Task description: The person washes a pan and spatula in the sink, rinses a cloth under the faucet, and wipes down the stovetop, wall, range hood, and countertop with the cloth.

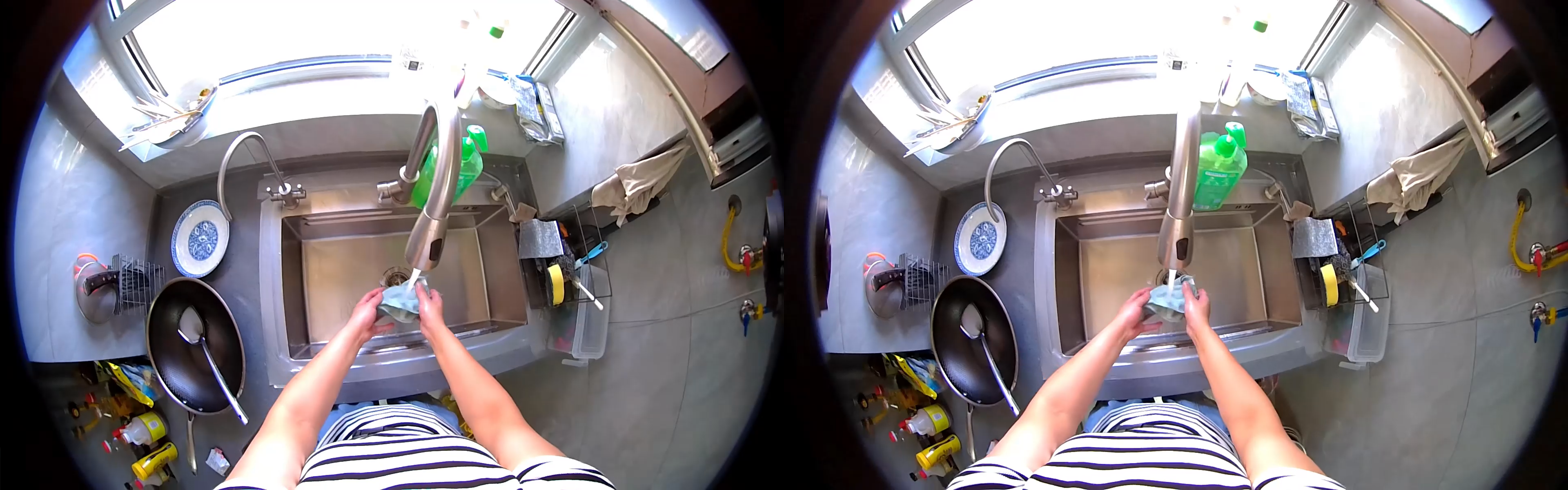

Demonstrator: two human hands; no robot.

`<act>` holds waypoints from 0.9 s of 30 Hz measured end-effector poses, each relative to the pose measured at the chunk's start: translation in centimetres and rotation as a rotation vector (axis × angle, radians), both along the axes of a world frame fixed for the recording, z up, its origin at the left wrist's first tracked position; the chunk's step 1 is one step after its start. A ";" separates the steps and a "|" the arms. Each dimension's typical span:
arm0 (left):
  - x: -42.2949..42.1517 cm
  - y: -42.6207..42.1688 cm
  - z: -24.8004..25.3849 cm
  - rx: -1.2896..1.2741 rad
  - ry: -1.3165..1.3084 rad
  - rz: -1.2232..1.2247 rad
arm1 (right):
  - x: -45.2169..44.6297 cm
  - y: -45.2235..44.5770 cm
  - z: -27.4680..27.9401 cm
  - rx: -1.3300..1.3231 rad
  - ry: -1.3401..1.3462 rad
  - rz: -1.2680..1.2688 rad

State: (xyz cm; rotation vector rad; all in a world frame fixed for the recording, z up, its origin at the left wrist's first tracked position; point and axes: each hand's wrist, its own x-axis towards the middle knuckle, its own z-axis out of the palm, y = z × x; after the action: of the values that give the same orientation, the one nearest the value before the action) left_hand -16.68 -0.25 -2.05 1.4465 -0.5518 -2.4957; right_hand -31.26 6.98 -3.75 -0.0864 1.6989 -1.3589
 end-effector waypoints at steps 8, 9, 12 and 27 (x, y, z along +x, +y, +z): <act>-2.9 0.4 -2.4 0.301 0.433 0.173 | 5.1 1.2 7.3 -0.293 0.872 0.489; -2.9 -0.1 -2.9 0.272 0.435 0.098 | 5.5 1.3 8.2 -0.294 0.946 0.562; -3.1 -0.6 -7.4 0.334 0.585 0.150 | 4.8 0.5 8.1 -0.148 1.003 0.693; -2.6 1.9 0.7 0.199 0.243 0.278 | 3.0 0.2 1.1 -0.162 0.481 0.437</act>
State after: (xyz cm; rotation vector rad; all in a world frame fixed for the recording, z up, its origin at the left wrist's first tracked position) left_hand -19.25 1.70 -1.36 1.1602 -0.0551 -2.5013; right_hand -28.27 7.18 -2.65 -0.8865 1.8062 -1.1931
